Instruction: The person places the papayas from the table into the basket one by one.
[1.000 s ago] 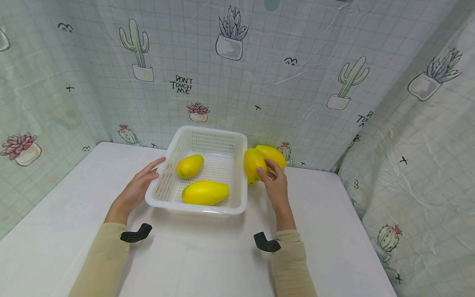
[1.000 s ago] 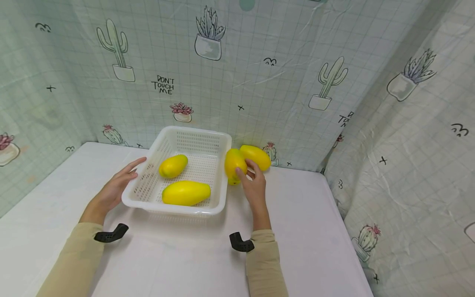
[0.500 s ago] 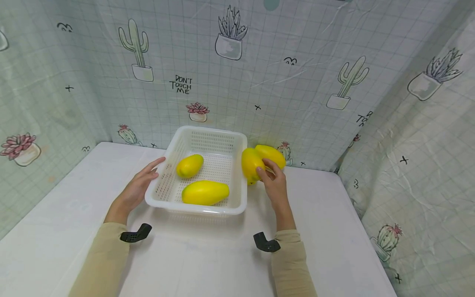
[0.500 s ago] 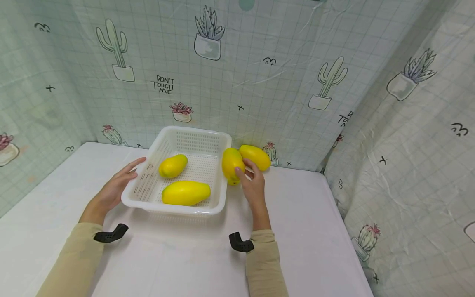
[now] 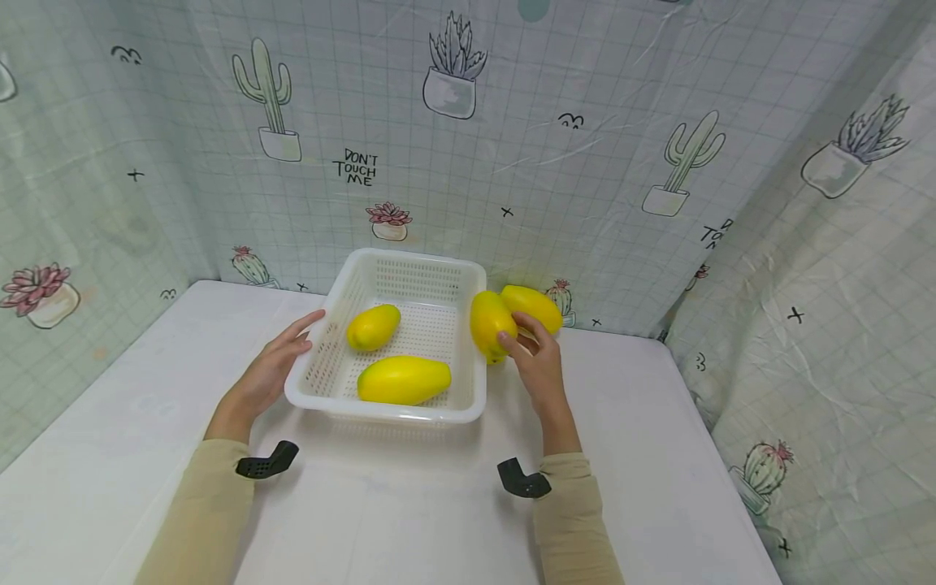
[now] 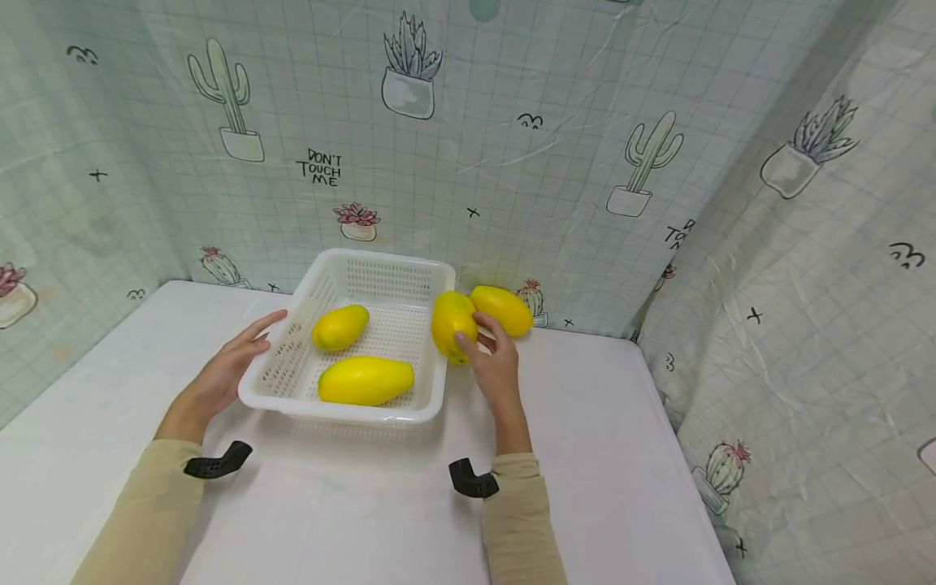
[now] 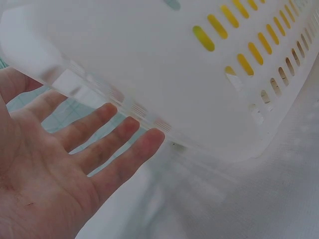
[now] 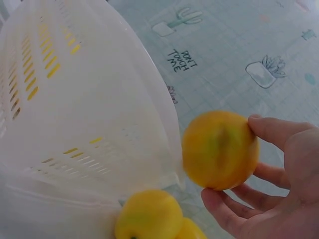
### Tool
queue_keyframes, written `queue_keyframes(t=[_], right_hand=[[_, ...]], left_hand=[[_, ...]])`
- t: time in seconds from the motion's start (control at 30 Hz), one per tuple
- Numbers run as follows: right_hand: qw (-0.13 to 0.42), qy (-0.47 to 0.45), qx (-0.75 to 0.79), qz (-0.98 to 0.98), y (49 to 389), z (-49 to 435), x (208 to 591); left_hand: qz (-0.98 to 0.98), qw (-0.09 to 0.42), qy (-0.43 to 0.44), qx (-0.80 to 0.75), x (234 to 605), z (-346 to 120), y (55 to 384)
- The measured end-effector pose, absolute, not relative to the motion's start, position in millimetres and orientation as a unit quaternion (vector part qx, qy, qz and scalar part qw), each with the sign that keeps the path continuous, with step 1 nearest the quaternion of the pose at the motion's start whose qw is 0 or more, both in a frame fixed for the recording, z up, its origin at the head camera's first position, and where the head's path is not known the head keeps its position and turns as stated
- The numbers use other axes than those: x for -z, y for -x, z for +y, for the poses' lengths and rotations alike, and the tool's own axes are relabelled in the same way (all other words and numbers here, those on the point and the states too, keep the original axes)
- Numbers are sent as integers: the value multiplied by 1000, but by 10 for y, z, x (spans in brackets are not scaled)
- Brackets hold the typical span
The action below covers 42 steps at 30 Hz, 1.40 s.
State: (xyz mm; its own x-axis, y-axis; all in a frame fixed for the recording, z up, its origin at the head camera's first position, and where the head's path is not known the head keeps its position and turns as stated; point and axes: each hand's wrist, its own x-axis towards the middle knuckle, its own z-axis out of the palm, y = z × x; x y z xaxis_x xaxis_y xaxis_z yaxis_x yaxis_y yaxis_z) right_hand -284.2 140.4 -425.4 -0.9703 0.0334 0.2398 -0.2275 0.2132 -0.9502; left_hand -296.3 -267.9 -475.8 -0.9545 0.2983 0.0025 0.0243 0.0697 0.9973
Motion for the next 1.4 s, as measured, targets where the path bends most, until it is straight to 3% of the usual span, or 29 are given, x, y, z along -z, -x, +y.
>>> queue_keyframes(t=[0.67,0.97,1.4], right_hand=[[83,-61,-629,-770,2840,1352,4216],[78,-61,-621,-778,2627,1267,3944],[73,-63,-625,-774,2619,1263,3926]], left_hand=[[719,101,-119,-678,4773,-2694,2963],[720,100,-115,-677,4767,-2687,2961],[731,97,-110,-667,4761,-2673,2959]])
